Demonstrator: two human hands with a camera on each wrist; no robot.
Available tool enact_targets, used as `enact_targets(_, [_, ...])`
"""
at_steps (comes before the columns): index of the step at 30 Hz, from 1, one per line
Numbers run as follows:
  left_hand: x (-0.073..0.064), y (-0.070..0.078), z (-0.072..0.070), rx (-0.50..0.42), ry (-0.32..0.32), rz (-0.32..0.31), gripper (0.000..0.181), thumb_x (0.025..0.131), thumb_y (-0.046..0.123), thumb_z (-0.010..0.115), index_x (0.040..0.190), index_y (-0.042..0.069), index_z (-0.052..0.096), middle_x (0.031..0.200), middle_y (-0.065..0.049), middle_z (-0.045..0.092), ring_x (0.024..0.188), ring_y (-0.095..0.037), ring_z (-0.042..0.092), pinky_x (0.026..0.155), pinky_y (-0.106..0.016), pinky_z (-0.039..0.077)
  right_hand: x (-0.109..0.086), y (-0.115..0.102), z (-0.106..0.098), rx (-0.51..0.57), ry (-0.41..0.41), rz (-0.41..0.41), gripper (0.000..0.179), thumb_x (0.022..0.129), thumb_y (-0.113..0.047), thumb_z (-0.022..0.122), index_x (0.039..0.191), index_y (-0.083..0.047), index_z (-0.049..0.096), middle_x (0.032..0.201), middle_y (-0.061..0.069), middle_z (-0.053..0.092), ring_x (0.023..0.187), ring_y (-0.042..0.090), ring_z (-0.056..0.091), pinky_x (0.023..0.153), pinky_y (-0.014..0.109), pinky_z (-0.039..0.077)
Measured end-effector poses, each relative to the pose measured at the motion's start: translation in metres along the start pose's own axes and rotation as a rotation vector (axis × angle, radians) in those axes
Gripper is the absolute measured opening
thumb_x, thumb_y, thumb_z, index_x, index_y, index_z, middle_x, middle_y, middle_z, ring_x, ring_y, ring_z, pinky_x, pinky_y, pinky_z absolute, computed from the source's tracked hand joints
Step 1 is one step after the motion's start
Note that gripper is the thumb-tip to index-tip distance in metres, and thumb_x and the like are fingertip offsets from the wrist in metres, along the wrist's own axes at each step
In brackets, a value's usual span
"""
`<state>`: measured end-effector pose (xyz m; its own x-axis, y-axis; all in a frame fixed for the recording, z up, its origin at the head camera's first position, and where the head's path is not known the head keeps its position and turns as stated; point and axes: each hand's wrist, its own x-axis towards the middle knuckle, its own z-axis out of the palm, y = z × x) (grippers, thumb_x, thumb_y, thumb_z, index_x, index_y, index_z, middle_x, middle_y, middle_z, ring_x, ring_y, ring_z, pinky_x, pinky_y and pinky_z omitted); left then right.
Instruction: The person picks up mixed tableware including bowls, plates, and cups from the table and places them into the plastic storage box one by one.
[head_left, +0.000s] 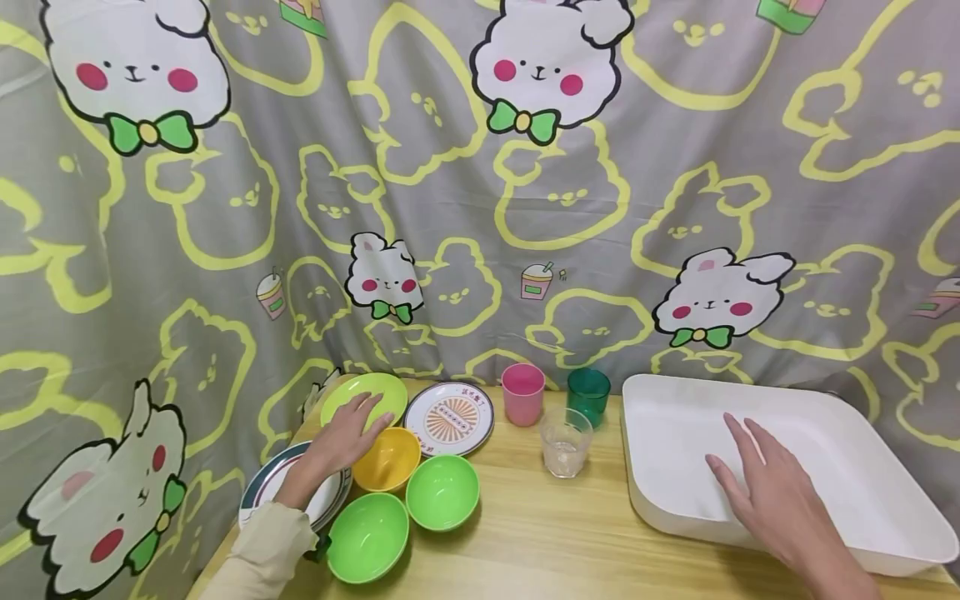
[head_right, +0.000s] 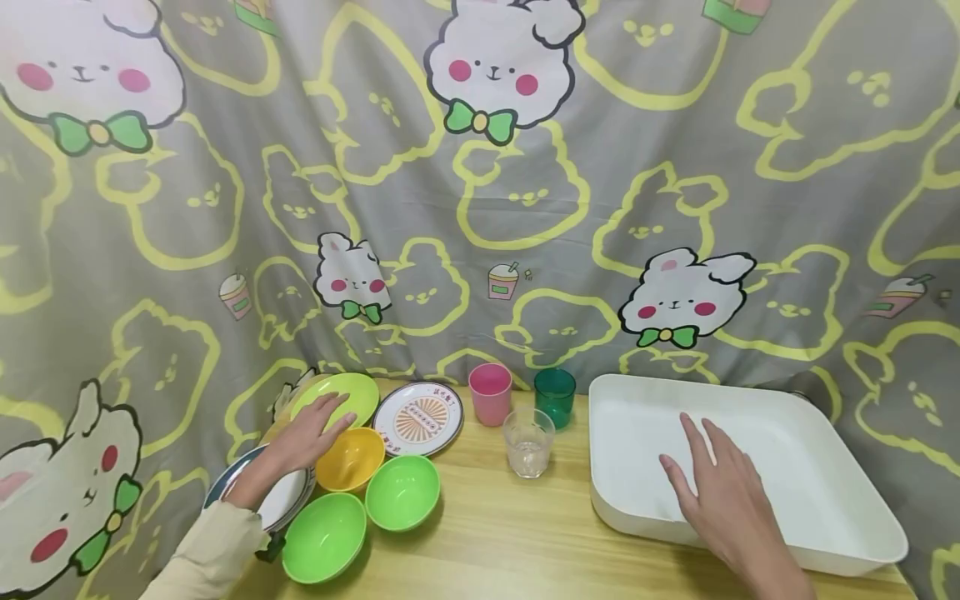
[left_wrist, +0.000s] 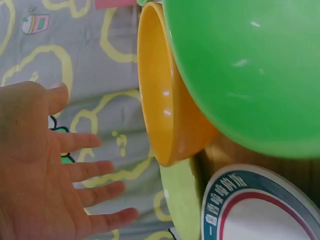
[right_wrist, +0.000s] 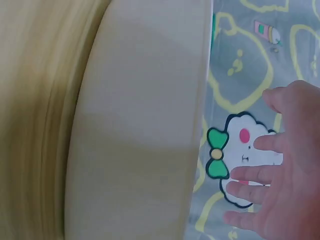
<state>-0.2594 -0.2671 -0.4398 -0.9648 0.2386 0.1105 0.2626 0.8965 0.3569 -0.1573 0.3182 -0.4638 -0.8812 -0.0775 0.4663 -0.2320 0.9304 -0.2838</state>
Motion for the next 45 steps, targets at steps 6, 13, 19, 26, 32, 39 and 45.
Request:
enact_targets(6, [-0.003,-0.006,0.008,-0.071,-0.046,0.034,0.054,0.109,0.032,0.050,0.145,-0.008,0.050,0.140,-0.035,0.050,0.127,-0.053,0.049,0.104,-0.068,0.041,-0.009,-0.020,0.008,0.053,0.016,-0.010,0.066,0.102,-0.033,0.063,0.155,-0.001,0.038,0.144,0.035,0.044,0.124,0.057,0.044,0.093,0.072,0.038])
enact_targets(13, [-0.004,-0.014,0.016,-0.132,-0.076,0.014,0.049,0.108,0.026,0.053,0.140,-0.012,0.053,0.132,-0.035,0.055,0.121,-0.049,0.055,0.102,-0.064,0.045,-0.017,-0.036,0.024,0.075,-0.043,0.022,0.068,0.102,-0.038,0.064,0.154,-0.002,0.040,0.145,0.033,0.044,0.126,0.054,0.045,0.092,0.074,0.040])
enact_targets(19, [-0.012,-0.031,0.017,-0.116,0.016,0.045,0.043,0.107,0.016,0.053,0.134,-0.017,0.053,0.123,-0.039,0.057,0.113,-0.054,0.057,0.095,-0.067,0.048,-0.022,-0.044,0.032,0.089,-0.030,0.022,0.066,0.101,-0.038,0.065,0.152,-0.003,0.043,0.143,0.031,0.046,0.123,0.053,0.048,0.088,0.075,0.042])
enact_targets(26, [-0.019,-0.058,0.015,-0.065,0.066,-0.047,0.045,0.106,0.017,0.053,0.136,-0.017,0.051,0.133,-0.043,0.050,0.123,-0.061,0.046,0.100,-0.073,0.040,-0.026,-0.052,0.039,0.075,-0.071,0.047,0.066,0.102,-0.040,0.062,0.152,-0.001,0.042,0.143,0.031,0.046,0.124,0.052,0.048,0.090,0.073,0.044])
enact_targets(32, [-0.032,-0.083,0.009,-0.013,0.093,-0.156,0.047,0.105,0.019,0.054,0.139,-0.013,0.048,0.136,-0.044,0.045,0.126,-0.064,0.041,0.099,-0.077,0.036,-0.026,-0.063,0.048,0.038,-0.140,0.084,0.065,0.103,-0.046,0.060,0.146,0.001,0.047,0.138,0.029,0.051,0.120,0.049,0.052,0.087,0.070,0.047])
enact_targets(39, [-0.051,-0.104,-0.002,0.002,0.020,-0.367,0.058,0.108,0.033,0.046,0.151,-0.004,0.035,0.145,-0.041,0.032,0.130,-0.067,0.031,0.098,-0.085,0.027,-0.024,-0.076,0.057,0.002,-0.148,0.088,0.049,0.104,-0.041,0.058,0.131,0.000,0.059,0.122,0.021,0.060,0.110,0.043,0.056,0.079,0.063,0.050])
enact_targets(45, [-0.060,-0.117,-0.002,0.030,-0.002,-0.371,0.055,0.107,0.028,0.045,0.147,-0.009,0.038,0.137,-0.046,0.038,0.125,-0.067,0.036,0.096,-0.082,0.033,-0.022,-0.086,0.063,-0.048,-0.157,0.088,0.031,0.104,-0.032,0.058,0.118,-0.004,0.064,0.112,0.013,0.062,0.101,0.036,0.057,0.071,0.055,0.051])
